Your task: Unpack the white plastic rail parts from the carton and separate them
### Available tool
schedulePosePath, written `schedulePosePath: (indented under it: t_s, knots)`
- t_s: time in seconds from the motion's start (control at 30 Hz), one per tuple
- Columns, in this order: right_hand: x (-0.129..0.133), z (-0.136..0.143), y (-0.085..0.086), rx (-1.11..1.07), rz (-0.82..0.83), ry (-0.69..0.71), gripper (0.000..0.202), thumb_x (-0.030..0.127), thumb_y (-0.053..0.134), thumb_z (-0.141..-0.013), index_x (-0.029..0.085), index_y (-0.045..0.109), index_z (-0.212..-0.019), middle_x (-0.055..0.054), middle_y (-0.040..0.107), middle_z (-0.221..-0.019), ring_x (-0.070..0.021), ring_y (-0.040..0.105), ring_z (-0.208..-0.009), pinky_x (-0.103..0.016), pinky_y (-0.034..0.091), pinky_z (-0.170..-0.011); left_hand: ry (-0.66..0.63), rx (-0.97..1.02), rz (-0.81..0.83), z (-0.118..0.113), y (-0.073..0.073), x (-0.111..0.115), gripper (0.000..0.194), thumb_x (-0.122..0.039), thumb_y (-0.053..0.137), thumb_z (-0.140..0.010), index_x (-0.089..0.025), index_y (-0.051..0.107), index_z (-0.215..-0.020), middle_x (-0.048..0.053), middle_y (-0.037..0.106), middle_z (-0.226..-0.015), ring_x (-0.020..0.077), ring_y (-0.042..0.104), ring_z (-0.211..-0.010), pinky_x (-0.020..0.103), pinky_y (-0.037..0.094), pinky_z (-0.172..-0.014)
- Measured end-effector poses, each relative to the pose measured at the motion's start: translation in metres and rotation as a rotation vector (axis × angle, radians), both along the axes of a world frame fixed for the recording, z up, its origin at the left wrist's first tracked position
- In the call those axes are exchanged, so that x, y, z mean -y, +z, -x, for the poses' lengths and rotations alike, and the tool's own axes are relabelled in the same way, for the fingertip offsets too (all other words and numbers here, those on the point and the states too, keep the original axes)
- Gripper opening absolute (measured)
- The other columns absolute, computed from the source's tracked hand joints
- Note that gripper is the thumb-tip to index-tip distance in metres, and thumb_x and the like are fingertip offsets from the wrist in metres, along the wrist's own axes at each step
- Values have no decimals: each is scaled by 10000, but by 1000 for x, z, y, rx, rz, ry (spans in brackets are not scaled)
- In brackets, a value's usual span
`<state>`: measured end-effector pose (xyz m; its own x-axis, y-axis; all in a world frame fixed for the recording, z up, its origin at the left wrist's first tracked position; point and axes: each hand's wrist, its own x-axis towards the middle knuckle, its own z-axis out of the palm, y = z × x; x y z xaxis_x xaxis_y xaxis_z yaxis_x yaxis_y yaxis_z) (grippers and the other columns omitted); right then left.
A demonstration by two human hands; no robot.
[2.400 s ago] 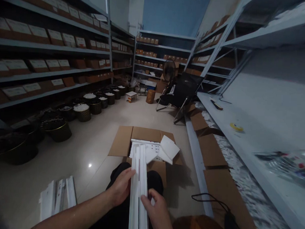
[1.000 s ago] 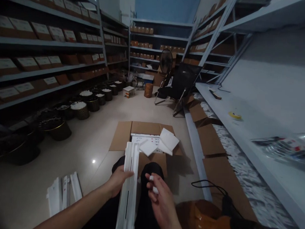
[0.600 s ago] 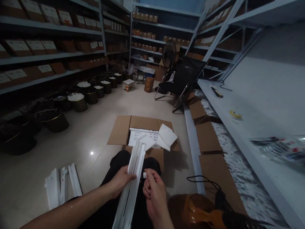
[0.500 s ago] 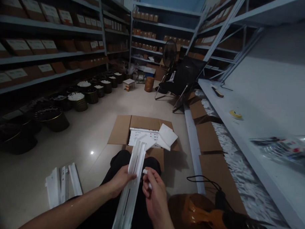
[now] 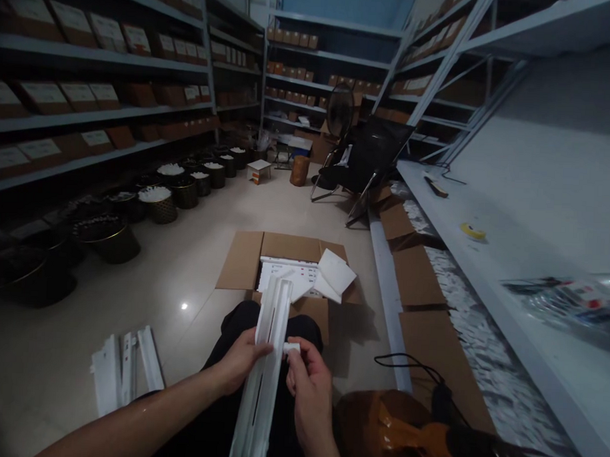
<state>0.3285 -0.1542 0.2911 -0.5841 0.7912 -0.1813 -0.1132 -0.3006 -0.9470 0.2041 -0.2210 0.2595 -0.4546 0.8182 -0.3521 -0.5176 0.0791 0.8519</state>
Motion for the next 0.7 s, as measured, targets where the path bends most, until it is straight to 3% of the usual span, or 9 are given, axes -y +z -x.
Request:
schedulePosePath:
  t_s: [0.1, 0.23, 0.33, 0.43, 0.6, 0.7]
  knots:
    - [-5, 0, 2, 8, 20, 6, 269, 401, 610, -818, 199, 577, -992, 59, 431, -567, -56, 324, -466, -174, 244, -401, -18, 25, 8, -2, 3, -1, 297, -233, 616, -663, -110, 611, -933, 92, 680, -803, 227, 623, -733, 323, 467, -680]
    - [-18, -2, 9, 102, 47, 53, 327, 427, 611, -796, 200, 560, -1025, 7, 573, -768, -43, 312, -441, -172, 162, -368, -3, 13, 21, -2, 4, 0, 305, -232, 600, -668, -114, 609, -949, 83, 680, -791, 233, 628, -751, 327, 470, -688]
    - [-28, -1, 9, 255, -133, 123, 449, 435, 591, -799, 211, 512, -1179, -25, 611, -867, -57, 382, -464, -182, 246, -392, -4, -12, 10, -1, 1, 1, 279, -192, 556, -670, -112, 620, -930, 79, 677, -799, 211, 616, -732, 304, 457, -674]
    - [-37, 2, 7, 348, -403, 106, 502, 404, 606, -780, 186, 468, -1210, -25, 628, -828, -133, 551, -643, -244, 427, -586, -1, -34, 33, 0, -3, 1, 287, -128, 511, -629, -111, 635, -886, 71, 668, -776, 191, 596, -696, 277, 437, -633]
    - [-44, 5, 13, 532, -587, 182, 292, 444, 566, -800, 186, 627, -921, -49, 657, -829, -193, 599, -770, -297, 442, -718, -41, 29, 14, 1, -4, 0, 344, -98, 475, -572, -104, 654, -866, 73, 654, -730, 186, 574, -644, 272, 423, -588]
    - [-41, 6, 14, 521, -602, 201, 324, 457, 548, -810, 194, 653, -968, -54, 659, -878, -197, 591, -802, -296, 437, -745, -38, 86, 3, 1, -3, -1, 357, -85, 470, -549, -102, 658, -852, 66, 644, -709, 183, 572, -651, 270, 424, -606]
